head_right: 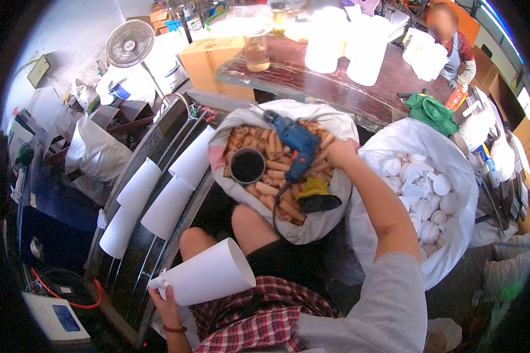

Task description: The person assembles white plastic components by drilling a hole into a white funnel-shaped piece and then inserting a wooden peg or handle into it, repeating the process with multiple units.

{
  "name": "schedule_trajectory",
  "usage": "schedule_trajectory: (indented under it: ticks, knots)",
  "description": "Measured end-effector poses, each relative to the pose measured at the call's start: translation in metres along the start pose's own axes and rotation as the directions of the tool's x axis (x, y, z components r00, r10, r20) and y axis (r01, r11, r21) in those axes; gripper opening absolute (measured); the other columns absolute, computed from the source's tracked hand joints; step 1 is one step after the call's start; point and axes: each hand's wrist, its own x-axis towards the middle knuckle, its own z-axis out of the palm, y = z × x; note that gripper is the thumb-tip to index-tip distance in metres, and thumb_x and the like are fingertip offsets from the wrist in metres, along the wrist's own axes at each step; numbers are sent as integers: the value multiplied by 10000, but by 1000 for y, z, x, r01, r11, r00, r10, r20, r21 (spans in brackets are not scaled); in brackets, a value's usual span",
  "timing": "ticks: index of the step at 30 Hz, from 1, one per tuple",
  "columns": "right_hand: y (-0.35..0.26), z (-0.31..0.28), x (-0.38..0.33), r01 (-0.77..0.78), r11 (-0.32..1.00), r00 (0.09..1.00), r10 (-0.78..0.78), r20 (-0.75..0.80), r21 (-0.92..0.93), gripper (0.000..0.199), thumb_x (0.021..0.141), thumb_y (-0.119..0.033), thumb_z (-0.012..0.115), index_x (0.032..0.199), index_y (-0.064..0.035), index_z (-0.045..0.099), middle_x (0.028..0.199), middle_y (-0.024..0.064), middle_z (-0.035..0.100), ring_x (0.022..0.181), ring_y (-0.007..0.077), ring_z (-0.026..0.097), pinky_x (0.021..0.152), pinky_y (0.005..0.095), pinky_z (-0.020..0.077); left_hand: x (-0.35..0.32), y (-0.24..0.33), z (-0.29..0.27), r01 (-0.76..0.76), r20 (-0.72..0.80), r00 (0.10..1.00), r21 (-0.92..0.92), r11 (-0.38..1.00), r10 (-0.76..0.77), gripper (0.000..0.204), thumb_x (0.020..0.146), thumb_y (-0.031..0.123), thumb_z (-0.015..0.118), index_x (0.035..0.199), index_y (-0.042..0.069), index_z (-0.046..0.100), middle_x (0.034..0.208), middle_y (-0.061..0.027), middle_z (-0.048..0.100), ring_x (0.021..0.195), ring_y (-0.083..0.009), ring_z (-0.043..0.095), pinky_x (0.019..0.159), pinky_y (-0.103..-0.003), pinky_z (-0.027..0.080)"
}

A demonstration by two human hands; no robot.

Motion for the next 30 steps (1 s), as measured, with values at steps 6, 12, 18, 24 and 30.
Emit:
schedule_trajectory:
  ticks: [6, 12, 18, 24, 30]
  knots:
    - [4, 60, 55, -6, 997, 1000, 7, 11, -77, 206, 764, -238, 582, 861, -102, 702, 878, 105, 690, 814, 269, 670, 673, 404, 521, 1, 33, 10, -237, 54, 971, 173, 956, 232, 745, 745, 181, 688, 1342, 36, 268, 1257, -170, 469, 1181, -278, 436, 1024, -421, 324]
    - [-34, -42, -7, 130, 940, 937, -12, -349, 316, 286, 840, -290, 573, 929, -32, 659, 743, 97, 651, 695, 261, 639, 634, 372, 493, 15, 20, 11, -298, 151, 950, 171, 939, 274, 619, 774, 208, 697, 1261, -5, 379, 1078, -138, 600, 1040, -240, 555, 956, -365, 396]
    - [-193, -129, -114, 583, 311, 791, -429, -437, 750, 299, 811, -98, 662, 1090, -9, 601, 811, 42, 621, 751, 106, 594, 707, 248, 485, 18, 21, 6, -319, 138, 948, 367, 874, 288, 578, 751, 229, 705, 1233, 59, 434, 1048, -116, 611, 996, -287, 556, 893, -390, 426]
    - [-294, -123, -148, 718, 5, 551, -615, -564, 696, 303, 814, -104, 667, 1080, 19, 590, 826, 105, 622, 737, 183, 634, 688, 302, 513, 20, 28, 5, -331, 144, 944, 360, 872, 298, 575, 740, 259, 715, 1212, 68, 449, 1064, -128, 587, 1000, -326, 532, 866, -412, 426]
    - [-315, -122, -160, 842, 166, 458, -721, -519, 513, 319, 836, -184, 637, 1090, -8, 557, 851, 127, 591, 753, 252, 633, 650, 363, 511, 20, 18, 1, -387, 134, 922, 382, 839, 364, 565, 732, 262, 720, 1188, 57, 456, 1081, -155, 567, 1011, -343, 523, 877, -422, 422]
